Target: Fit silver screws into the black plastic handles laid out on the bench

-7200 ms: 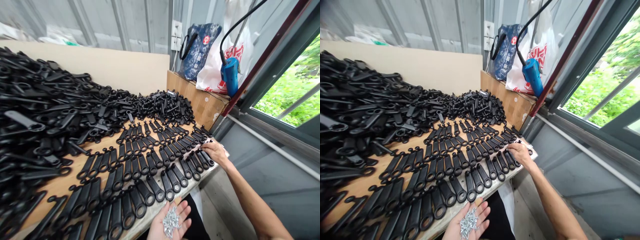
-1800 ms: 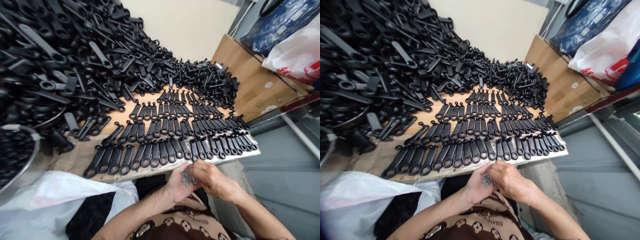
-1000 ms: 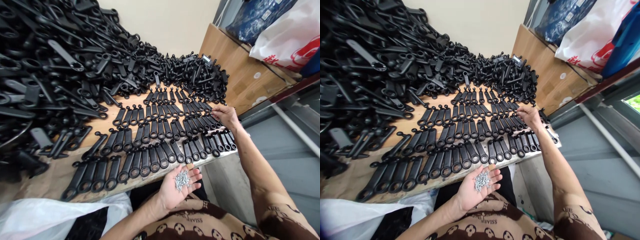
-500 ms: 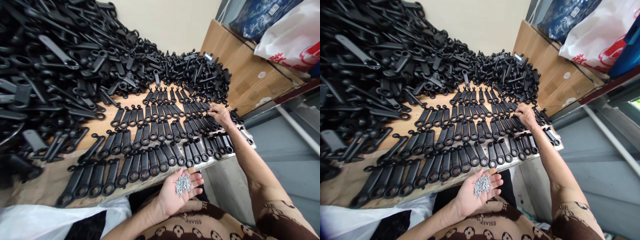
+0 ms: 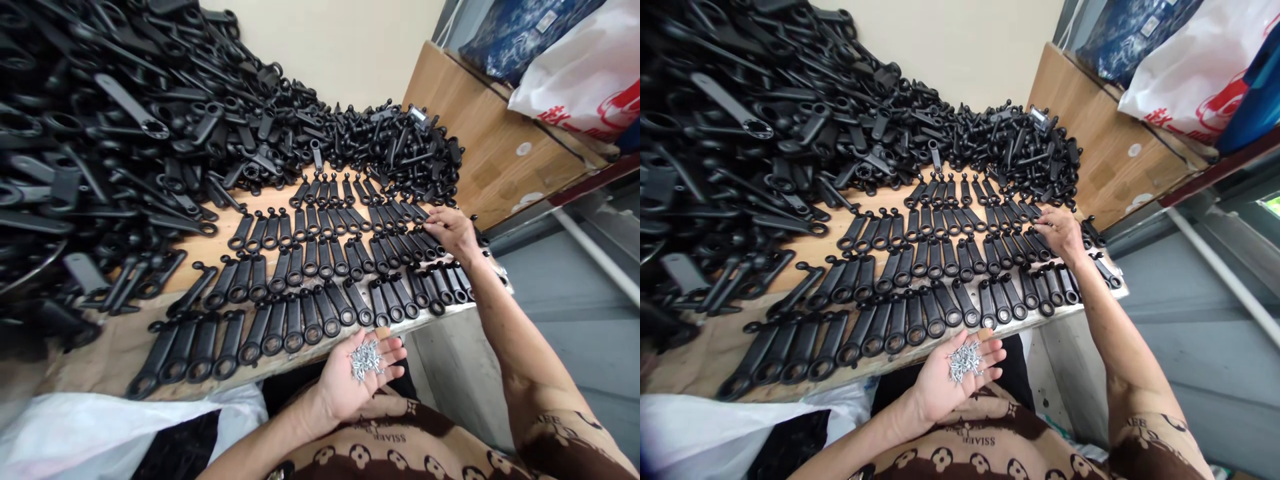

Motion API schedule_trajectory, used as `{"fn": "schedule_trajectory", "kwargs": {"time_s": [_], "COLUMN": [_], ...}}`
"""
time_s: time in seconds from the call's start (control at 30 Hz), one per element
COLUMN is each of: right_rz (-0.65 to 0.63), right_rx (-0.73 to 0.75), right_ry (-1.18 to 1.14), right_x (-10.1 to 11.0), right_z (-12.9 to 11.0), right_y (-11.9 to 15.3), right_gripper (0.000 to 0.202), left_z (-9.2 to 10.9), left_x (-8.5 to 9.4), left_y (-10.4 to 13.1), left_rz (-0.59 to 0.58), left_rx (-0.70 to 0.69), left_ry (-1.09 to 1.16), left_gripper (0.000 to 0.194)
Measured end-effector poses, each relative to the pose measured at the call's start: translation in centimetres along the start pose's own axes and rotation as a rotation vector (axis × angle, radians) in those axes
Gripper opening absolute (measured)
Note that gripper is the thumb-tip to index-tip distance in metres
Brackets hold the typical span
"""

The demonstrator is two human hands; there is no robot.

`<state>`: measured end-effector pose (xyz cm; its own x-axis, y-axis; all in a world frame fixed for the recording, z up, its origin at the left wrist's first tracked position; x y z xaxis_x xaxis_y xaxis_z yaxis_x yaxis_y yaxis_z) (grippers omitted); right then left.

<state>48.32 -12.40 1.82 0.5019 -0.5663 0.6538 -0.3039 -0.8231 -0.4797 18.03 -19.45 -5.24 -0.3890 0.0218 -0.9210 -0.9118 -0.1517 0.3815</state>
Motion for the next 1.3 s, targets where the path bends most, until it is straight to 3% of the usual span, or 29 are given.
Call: {"fn": "schedule_trajectory", "kwargs": {"time_s": [0.07,0.13,0.27,0.37,0.5,0.83,1.0,1.3], "right_rz": [-0.004,-0.138,-0.627,-0.815,-0.849,-0.824,-0.814,-0.903], "right_rx": [0.018,0.063,0.335,0.410,0.416,0.465,0.422,0.393], "right_ry": [-0.087,-0.138,-0.182,-0.132,-0.026,0.014,-0.049,-0.114], "right_x": [0.6,0.4,-1.3,-2.5,-3.1,-3.3,-3.1,-3.3], "right_z": [-3.7,-7.8,-15.2,-17.6,-17.8,-17.7,-17.2,-17.1], "right_y": [1.7,4.0,9.6,12.9,14.8,16.2,16.2,15.5], "right_gripper": [0.009,0.010,0.014,0.018,0.018,0.015,0.014,0.013], "left_z": [0.0,0.0,-0.1,-0.3,-0.7,-1.8,-2.0,-1.7], "left_x": [-0.2,-0.3,-0.4,-0.4,-0.6,-0.8,-1.1,-0.8], "left_y": [0.1,0.3,1.0,1.6,2.0,2.3,2.2,1.7], "left_rz": [-0.006,-0.009,-0.006,-0.014,-0.024,-0.006,-0.007,0.000], "left_rx": [-0.017,-0.037,-0.082,-0.114,-0.129,-0.130,-0.121,-0.085], "left_ry": [0.007,0.015,0.037,0.064,0.073,0.080,0.057,0.054], "left_gripper": [0.039,0.039,0.034,0.029,0.029,0.024,0.025,0.026]}}
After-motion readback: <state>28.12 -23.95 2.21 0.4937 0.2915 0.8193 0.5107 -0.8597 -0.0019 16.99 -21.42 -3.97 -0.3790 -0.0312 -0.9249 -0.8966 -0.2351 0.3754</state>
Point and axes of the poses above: each hand's wrist, its own y-axis away from the middle knuckle, its own x-axis out of the back of the hand, z = x × y, the point moved 3 cm from there along -y, towards the middle knuckle, and after that the axes turned 9 degrees about -y, right-handed, at the moved point
